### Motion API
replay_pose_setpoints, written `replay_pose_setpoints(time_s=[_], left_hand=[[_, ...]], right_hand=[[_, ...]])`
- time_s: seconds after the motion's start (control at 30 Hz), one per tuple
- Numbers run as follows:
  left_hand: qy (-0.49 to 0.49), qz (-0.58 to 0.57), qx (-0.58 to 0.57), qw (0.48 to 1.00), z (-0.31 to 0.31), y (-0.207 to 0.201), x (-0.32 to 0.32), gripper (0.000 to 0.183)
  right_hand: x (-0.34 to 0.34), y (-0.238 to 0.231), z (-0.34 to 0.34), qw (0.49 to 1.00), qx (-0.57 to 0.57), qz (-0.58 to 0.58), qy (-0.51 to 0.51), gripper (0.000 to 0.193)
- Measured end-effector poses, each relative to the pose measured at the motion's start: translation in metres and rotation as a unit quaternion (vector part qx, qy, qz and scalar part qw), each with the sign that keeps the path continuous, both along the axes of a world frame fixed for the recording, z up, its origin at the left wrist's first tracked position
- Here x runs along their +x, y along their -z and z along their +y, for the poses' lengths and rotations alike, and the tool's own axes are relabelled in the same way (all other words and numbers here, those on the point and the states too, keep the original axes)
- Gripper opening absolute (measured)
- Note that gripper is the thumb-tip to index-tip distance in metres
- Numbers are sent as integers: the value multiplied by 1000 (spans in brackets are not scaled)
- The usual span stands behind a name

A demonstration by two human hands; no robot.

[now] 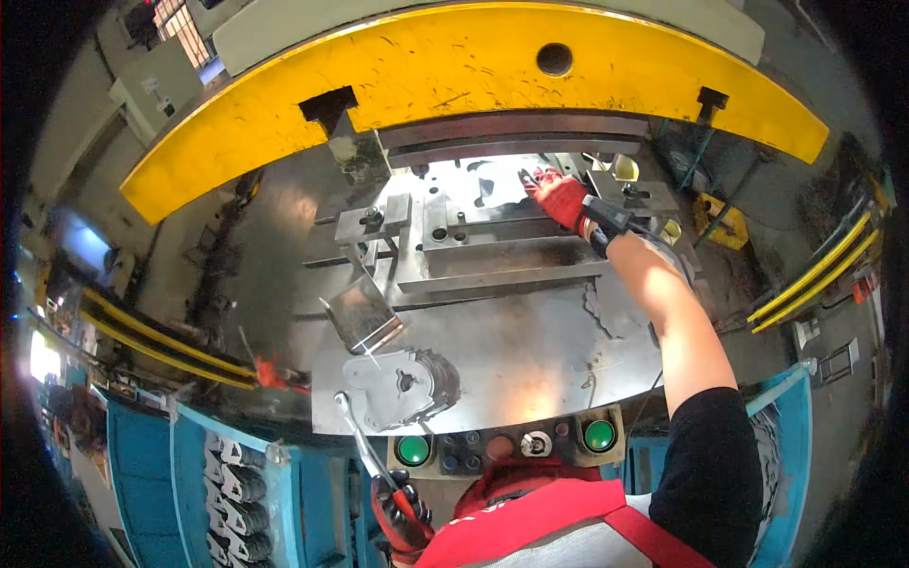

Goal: Operating a large press machine to shape metal sheets and moving finished parts to a storage bin.

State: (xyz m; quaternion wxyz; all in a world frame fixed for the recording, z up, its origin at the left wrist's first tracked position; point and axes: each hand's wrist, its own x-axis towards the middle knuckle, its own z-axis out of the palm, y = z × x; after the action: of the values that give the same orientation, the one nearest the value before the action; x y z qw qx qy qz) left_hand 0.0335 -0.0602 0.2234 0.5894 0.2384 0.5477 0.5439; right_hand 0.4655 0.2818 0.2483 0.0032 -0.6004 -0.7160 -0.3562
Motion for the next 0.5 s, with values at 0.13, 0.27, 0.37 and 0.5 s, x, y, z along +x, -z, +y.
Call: replay_pose_setpoints(time_s=[0.13,0.27,0.37,0.5], left_hand=[[-125,-41,-81,988,5,7,-12,38],[-188,-81,1,979,5,33,-28,35],[-146,-85,17,985,11,51,-43,31],[-119,233,135,956,5,92,-64,37]], right_hand=[[-11,9,17,994,12,-104,-11,33],[-12,27,35,995,-23,-94,-3,36],[-16,14,19,994,-102,-27,36,29],[-46,9,-48,982,38,135,-128,30]])
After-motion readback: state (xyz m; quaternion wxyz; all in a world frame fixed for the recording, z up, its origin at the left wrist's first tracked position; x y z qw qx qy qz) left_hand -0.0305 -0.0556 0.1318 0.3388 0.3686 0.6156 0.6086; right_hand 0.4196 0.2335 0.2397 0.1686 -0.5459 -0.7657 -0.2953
